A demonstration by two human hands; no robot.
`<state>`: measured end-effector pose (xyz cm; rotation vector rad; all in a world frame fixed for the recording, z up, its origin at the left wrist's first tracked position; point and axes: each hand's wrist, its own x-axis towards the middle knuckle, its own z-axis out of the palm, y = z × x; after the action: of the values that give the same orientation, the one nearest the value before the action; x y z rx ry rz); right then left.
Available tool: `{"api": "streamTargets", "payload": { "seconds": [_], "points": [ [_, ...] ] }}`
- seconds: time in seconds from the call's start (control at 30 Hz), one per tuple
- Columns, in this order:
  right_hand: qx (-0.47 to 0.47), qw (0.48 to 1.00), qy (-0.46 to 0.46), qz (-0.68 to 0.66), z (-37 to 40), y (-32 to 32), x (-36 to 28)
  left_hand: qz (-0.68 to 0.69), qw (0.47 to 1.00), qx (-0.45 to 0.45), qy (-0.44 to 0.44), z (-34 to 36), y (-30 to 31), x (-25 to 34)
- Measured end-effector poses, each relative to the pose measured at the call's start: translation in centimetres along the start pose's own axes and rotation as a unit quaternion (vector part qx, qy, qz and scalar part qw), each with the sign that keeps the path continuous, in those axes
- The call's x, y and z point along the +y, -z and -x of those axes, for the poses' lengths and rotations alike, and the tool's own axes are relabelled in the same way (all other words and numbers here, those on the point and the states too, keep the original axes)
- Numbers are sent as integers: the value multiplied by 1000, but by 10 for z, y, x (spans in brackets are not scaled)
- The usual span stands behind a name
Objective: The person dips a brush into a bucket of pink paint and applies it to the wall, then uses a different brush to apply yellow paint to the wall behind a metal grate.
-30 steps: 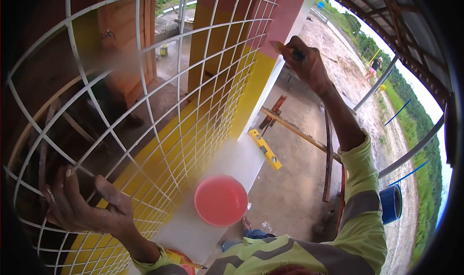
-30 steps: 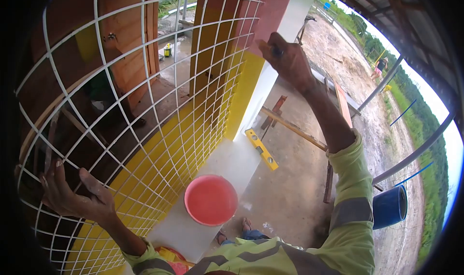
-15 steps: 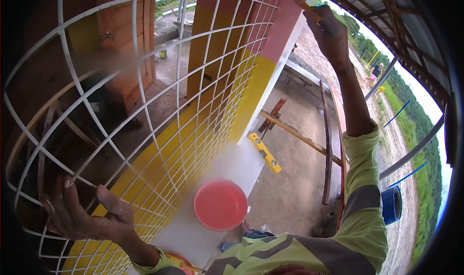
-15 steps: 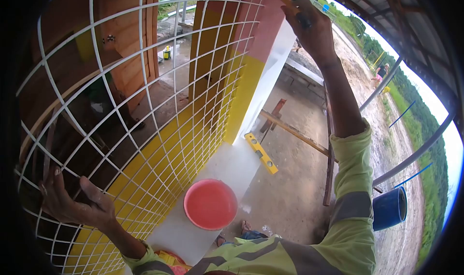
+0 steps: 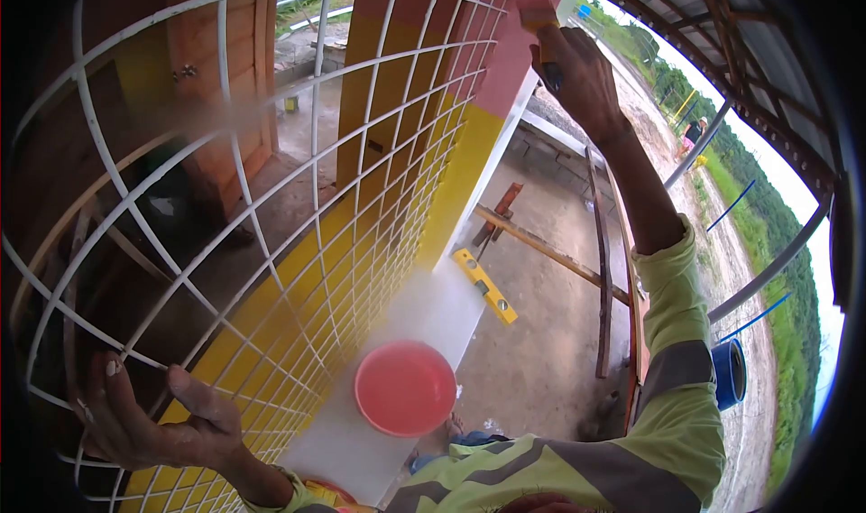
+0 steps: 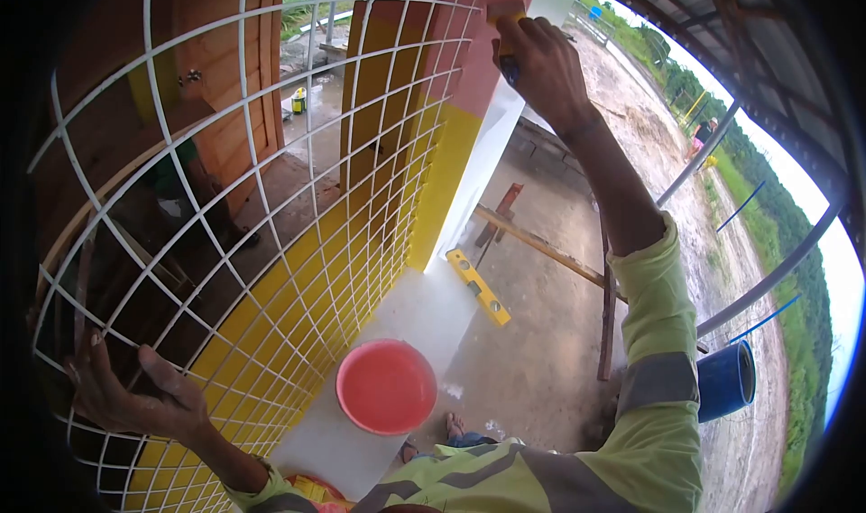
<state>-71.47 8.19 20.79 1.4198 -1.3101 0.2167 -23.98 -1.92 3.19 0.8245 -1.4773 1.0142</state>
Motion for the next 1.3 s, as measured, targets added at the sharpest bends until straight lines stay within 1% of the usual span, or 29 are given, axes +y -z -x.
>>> {"api": "streamTargets", "payload": {
  "seconds": [0.07, 0.17, 0.27, 0.37, 0.4, 0.47, 0.53, 0.57, 0.67, 0.7, 0.73, 0.8, 0.87, 0.9, 1.0, 1.07, 1.13, 1.27, 1.3],
  "points": [
    [10, 1000, 10, 24, -4, -9, 19, 2, 1000, 1, 2, 2, -1, -1],
    [-89, 996, 19, 17, 24, -24, 16, 4, 1000, 2, -5, 2, -1, -4],
    [-112, 989, 78, -51, 58, -31, -3, 11, 1000, 2, -10, 1, 0, -5],
    [-107, 989, -13, -106, 43, -1, -20, 6, 1000, -2, -6, 2, 0, -5],
    [-59, 983, -49, -170, 29, 16, -26, 4, 1000, -2, -5, 3, -1, -5],
    [-56, 945, -200, -253, 23, 28, -6, 2, 1000, -2, -5, 6, -1, -6],
    [12, 900, -288, -326, 15, 38, 1, 0, 1000, -5, -5, 6, -1, -6],
    [15, 874, -310, -373, 20, 37, 7, -1, 1000, -8, -4, 6, 0, -6],
    [81, 800, -403, -437, 49, 18, -3, -1, 1000, -15, -1, 8, 1, -6],
    [84, 781, -426, -449, 55, 12, -13, 0, 1000, -17, 1, 8, 1, -6],
    [83, 784, -417, -451, 65, 2, -17, 3, 1000, -17, 2, 7, 1, -5],
    [81, 762, -429, -478, 77, -18, -24, 9, 1000, -12, -2, 6, 0, -5],
    [69, 785, -423, -448, 84, -36, -30, 10, 1000, -4, -5, 5, -1, -5],
    [43, 796, -426, -429, 85, -43, -27, 9, 1000, -1, -6, 5, -1, -5],
    [53, 890, -331, -310, 77, -38, -7, 8, 1000, 0, 1, 8, -3, -6],
    [74, 928, -265, -250, 61, -20, -8, 9, 1000, -2, 4, 5, -1, -4],
    [69, 914, -286, -278, 50, -6, -12, 10, 1000, -3, 3, 5, -1, -4],
    [-137, 884, -323, -310, 45, -1, -19, 15, 1000, 1, -10, 3, -2, -7],
    [-163, 882, -312, -313, 43, -4, -18, 17, 1000, 3, -13, 3, -2, -8]
  ]
}}
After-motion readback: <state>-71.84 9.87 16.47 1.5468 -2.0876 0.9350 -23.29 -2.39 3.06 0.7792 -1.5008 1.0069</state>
